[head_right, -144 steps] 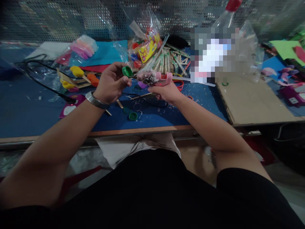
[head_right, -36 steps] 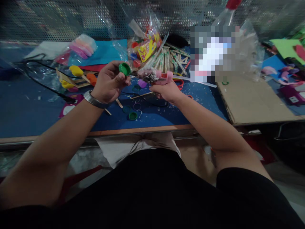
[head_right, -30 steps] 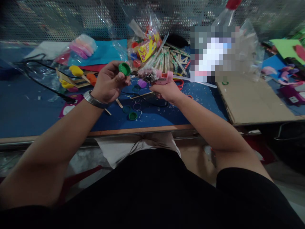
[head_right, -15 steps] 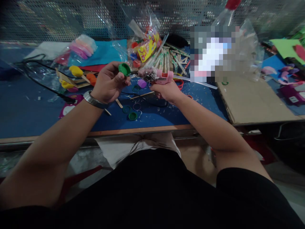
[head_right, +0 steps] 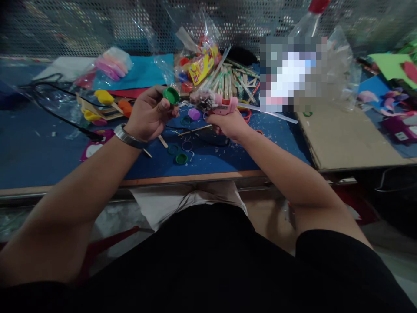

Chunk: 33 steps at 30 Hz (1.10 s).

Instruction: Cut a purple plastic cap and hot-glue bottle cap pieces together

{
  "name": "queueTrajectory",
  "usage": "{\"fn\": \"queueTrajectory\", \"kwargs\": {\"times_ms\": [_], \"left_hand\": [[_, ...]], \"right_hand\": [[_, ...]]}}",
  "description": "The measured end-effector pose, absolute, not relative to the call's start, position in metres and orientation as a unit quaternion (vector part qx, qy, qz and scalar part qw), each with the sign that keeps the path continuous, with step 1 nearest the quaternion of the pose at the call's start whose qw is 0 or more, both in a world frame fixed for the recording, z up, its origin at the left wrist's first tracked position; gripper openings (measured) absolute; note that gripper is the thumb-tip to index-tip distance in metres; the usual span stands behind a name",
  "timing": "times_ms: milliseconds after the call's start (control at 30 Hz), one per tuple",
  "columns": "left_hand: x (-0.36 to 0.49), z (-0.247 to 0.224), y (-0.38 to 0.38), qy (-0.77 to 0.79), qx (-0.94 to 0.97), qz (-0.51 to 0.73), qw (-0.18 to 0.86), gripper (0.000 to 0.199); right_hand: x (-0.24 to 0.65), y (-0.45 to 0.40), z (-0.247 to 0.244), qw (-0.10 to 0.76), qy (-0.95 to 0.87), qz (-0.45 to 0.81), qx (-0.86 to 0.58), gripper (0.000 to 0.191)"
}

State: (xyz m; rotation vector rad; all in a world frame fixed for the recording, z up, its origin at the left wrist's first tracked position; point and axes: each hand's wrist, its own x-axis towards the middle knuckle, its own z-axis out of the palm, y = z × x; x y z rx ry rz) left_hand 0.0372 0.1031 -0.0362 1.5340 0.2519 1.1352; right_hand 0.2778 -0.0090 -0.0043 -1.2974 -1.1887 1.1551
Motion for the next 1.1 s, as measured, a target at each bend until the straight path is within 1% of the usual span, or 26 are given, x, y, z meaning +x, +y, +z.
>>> {"fn": "queueTrajectory", "kwargs": {"times_ms": [233, 433, 567, 733, 833, 933, 1100], "left_hand": [[0.038, -0.03, 0.092, 0.131, 0.65, 0.484, 0.571, 0.045], [0.04, -0.031, 0.092, 0.139, 0.64, 0.489, 0.576, 0.043], [0.038, -0.033, 0.097, 0.14, 0.648, 0.466, 0.586, 0.043], [0.037, -0.035, 0.099, 0.147, 0.659, 0.456, 0.58, 0.043], [0.039, -0.034, 0.096, 0.15, 0.657, 0.459, 0.579, 0.045], [0.04, -0.031, 0.094, 0.155, 0.654, 0.458, 0.582, 0.043], [0.042, -0.028, 0.089, 0.151, 0.645, 0.461, 0.591, 0.04]], "right_hand": [[0.279, -0.008, -0.004, 0.485, -0.489, 0.474, -0.549, 0.044], [0.276, -0.012, 0.001, 0.483, -0.49, 0.472, -0.551, 0.047], [0.275, -0.012, 0.001, 0.477, -0.487, 0.473, -0.558, 0.043], [0.279, -0.009, -0.004, 0.487, -0.478, 0.472, -0.558, 0.04], [0.281, -0.007, -0.008, 0.501, -0.482, 0.483, -0.532, 0.04], [0.284, -0.007, -0.011, 0.513, -0.499, 0.48, -0.508, 0.043], [0.287, -0.007, -0.013, 0.514, -0.517, 0.456, -0.511, 0.049]]}}
